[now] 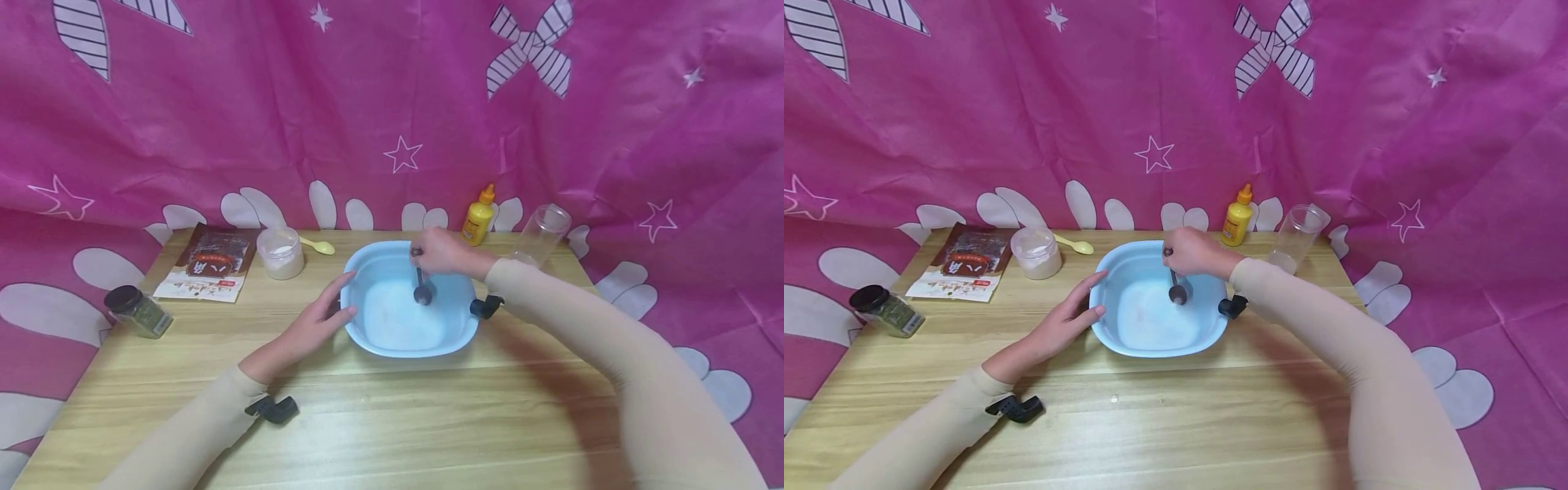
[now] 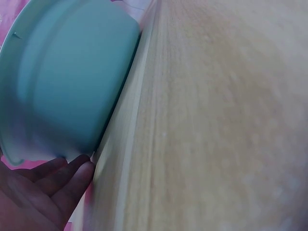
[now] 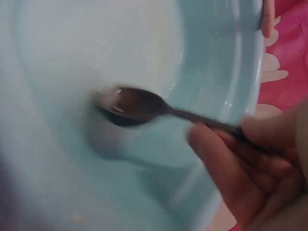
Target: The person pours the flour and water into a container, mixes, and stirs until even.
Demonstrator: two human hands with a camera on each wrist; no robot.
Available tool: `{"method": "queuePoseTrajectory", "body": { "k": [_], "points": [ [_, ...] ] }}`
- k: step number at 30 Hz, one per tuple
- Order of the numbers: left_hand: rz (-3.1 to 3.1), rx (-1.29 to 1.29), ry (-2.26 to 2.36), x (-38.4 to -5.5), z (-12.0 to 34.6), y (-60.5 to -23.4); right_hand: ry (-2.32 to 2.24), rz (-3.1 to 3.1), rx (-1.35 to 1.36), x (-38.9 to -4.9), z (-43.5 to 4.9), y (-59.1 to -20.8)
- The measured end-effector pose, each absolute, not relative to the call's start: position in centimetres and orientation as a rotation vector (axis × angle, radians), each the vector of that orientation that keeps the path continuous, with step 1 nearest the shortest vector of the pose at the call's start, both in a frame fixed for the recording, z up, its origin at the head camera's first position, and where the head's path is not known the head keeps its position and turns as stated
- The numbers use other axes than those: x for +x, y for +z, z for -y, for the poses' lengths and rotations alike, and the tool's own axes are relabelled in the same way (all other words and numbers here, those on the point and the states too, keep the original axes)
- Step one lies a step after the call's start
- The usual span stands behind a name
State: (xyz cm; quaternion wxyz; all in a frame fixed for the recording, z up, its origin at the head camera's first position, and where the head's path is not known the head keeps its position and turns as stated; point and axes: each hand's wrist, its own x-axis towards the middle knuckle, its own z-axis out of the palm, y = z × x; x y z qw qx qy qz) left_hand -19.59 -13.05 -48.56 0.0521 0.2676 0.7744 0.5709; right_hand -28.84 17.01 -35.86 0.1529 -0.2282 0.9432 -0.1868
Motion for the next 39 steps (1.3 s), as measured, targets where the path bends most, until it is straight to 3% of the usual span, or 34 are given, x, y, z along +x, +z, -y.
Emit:
{"method": "queuePoseTrajectory", "body": {
  "k": [7,12,20,25,32,39],
  "points": [
    [-2.358,0.8,1.738,-19.4,13.1,-48.5,-0.861,-2.339,-0.665,-28.5,-16.1,-36.7],
    [-2.366,0.809,1.726,-19.5,13.1,-48.8,-1.019,-2.443,-0.599,-28.8,-15.9,-37.4],
    [-2.383,0.797,1.716,-19.5,13.1,-48.7,-0.692,-2.808,-0.607,-29.0,-17.2,-36.4],
    [-2.384,0.796,1.712,-19.5,13.2,-48.3,-0.528,-2.693,-0.659,-28.6,-17.4,-35.9],
    [-2.39,0.791,1.709,-19.5,13.2,-48.3,-0.882,-2.324,-0.661,-28.0,-16.3,-36.8],
    [-2.395,0.802,1.703,-19.5,13.1,-48.5,-1.061,-2.487,-0.499,-28.8,-16.2,-37.5]
  ]
}}
